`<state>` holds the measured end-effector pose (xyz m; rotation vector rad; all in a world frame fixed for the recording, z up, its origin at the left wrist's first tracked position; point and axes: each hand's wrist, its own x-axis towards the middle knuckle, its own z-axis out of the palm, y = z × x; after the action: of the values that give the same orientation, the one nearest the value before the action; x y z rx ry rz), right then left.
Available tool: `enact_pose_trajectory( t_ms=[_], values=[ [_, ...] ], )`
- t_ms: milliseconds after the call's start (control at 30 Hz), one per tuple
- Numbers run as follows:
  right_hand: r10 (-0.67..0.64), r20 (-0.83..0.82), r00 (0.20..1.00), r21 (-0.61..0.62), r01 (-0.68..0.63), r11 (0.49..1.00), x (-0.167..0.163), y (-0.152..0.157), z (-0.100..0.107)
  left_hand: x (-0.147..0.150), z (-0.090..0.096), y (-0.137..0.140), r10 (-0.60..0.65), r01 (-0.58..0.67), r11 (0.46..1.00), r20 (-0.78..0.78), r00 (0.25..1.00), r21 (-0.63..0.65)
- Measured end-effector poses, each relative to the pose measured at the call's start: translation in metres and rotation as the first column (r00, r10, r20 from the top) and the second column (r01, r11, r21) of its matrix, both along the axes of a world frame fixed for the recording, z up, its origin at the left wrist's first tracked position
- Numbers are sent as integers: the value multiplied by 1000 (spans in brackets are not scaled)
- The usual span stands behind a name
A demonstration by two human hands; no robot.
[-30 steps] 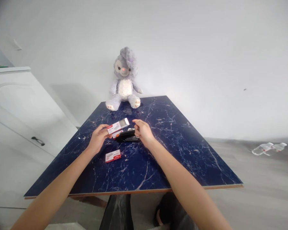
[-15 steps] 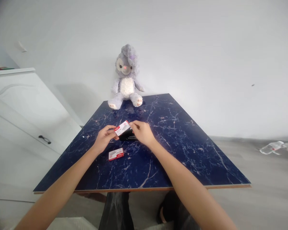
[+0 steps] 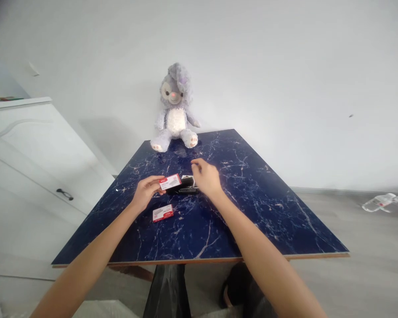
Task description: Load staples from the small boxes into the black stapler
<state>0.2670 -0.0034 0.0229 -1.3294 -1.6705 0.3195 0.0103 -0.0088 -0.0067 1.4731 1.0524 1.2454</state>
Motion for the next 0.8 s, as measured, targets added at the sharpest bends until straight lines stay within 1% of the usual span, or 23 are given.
enact_pose_trajectory(
  t_ms=[67, 167, 233, 300, 367, 400, 467, 500, 533, 600, 667, 733, 800],
  values=[
    [-109, 43, 993, -48, 111, 993, 14, 9, -3, 0, 0, -1, -38, 38, 999, -49, 998, 0],
    [-168, 167, 972, -123, 190, 974, 31, 23, -12, 1, 2, -5, -127, 125, 992, -132, 983, -18],
    [-151, 268, 952, -181, 204, 962, 37, 29, -22, 2, 4, -8, -184, 185, 983, -242, 952, -20],
    [-80, 372, 925, -246, 181, 952, 40, 34, -31, 3, 4, -10, -199, 230, 973, -387, 900, 33],
    [-2, 442, 897, -278, 140, 950, 43, 38, -39, 4, 2, -10, -165, 255, 960, -500, 850, 116],
    [33, 458, 888, -282, 110, 953, 44, 40, -42, 4, 2, -10, -133, 251, 956, -533, 836, 155],
    [87, 457, 885, -268, 44, 962, 50, 44, -45, 4, 1, -9, -57, 207, 955, -557, 828, 211],
    [103, 447, 889, -259, 18, 966, 53, 46, -46, 3, 0, -8, -11, 167, 957, -545, 838, 237],
    [112, 432, 895, -254, 2, 967, 57, 48, -46, 2, 0, -7, 34, 121, 957, -519, 854, 262],
    [92, 392, 915, -254, 12, 967, 65, 51, -46, -1, 1, -4, 116, 28, 951, -440, 891, 309],
    [66, 346, 936, -263, 29, 964, 71, 54, -47, -3, 1, -1, 184, -35, 934, -394, 901, 357],
    [65, 305, 950, -267, 20, 963, 75, 56, -48, -6, 1, 2, 232, -43, 913, -429, 873, 406],
    [62, 267, 962, -262, 11, 965, 76, 56, -49, -8, 0, 4, 244, -9, 901, -488, 838, 435]
  ],
)
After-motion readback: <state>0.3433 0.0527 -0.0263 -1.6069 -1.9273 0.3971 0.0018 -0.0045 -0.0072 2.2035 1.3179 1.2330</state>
